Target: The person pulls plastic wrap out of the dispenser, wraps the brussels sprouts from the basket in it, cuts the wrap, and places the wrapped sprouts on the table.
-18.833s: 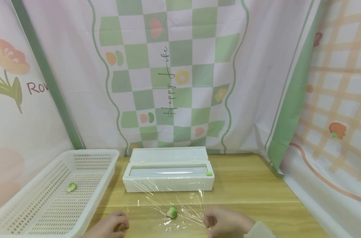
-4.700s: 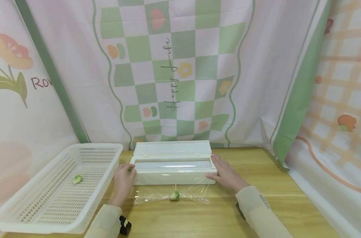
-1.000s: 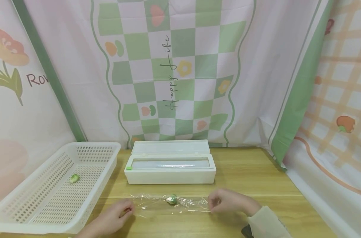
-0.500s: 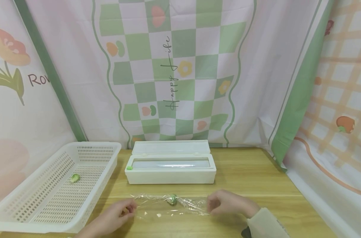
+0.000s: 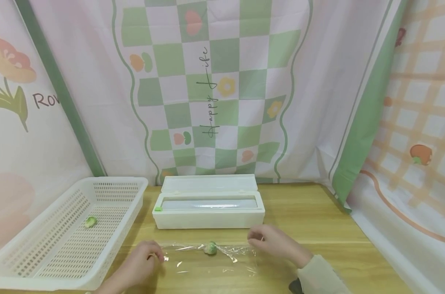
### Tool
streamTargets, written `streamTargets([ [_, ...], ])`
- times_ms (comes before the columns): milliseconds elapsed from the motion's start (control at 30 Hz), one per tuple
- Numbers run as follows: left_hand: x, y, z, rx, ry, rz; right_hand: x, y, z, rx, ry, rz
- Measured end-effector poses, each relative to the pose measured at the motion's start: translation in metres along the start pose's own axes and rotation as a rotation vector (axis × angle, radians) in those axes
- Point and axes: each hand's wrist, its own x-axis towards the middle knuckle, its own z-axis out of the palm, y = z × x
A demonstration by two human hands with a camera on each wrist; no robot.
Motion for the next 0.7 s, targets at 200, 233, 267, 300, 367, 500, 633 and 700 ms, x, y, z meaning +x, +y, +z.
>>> streamTargets([
  [200, 0.0, 0.01, -0.006, -0.055, 0.104, -0.097, 0.009, -0.008, 0.005, -0.041, 0.049, -0.011],
  [233, 0.001, 0.011, -0.007, -0.06, 0.125, -0.099, 0.011, -0.009, 0.006, -0.044, 0.052, -0.015],
  [267, 0.001, 0.012, -0.007, -0.07, 0.142, -0.113, 0.012, -0.01, 0.007, -0.046, 0.052, -0.02],
  [300, 0.002, 0.013, -0.007, -0.08, 0.158, -0.121, 0.014, -0.011, 0.008, -0.046, 0.052, -0.027],
  [367, 0.003, 0.014, -0.007, -0.087, 0.179, -0.135, 0.016, -0.012, 0.01, -0.04, 0.048, -0.028],
  [500, 0.005, 0.015, -0.007, -0.064, 0.211, -0.152, 0.02, -0.017, 0.013, -0.017, 0.039, -0.017],
  [633, 0.006, 0.016, -0.007, -0.058, 0.208, -0.161, 0.025, -0.021, 0.016, 0.005, 0.033, -0.015],
  [700, 0.007, 0.017, -0.007, -0.058, 0.195, -0.172, 0.027, -0.022, 0.017, 0.01, 0.028, -0.019],
])
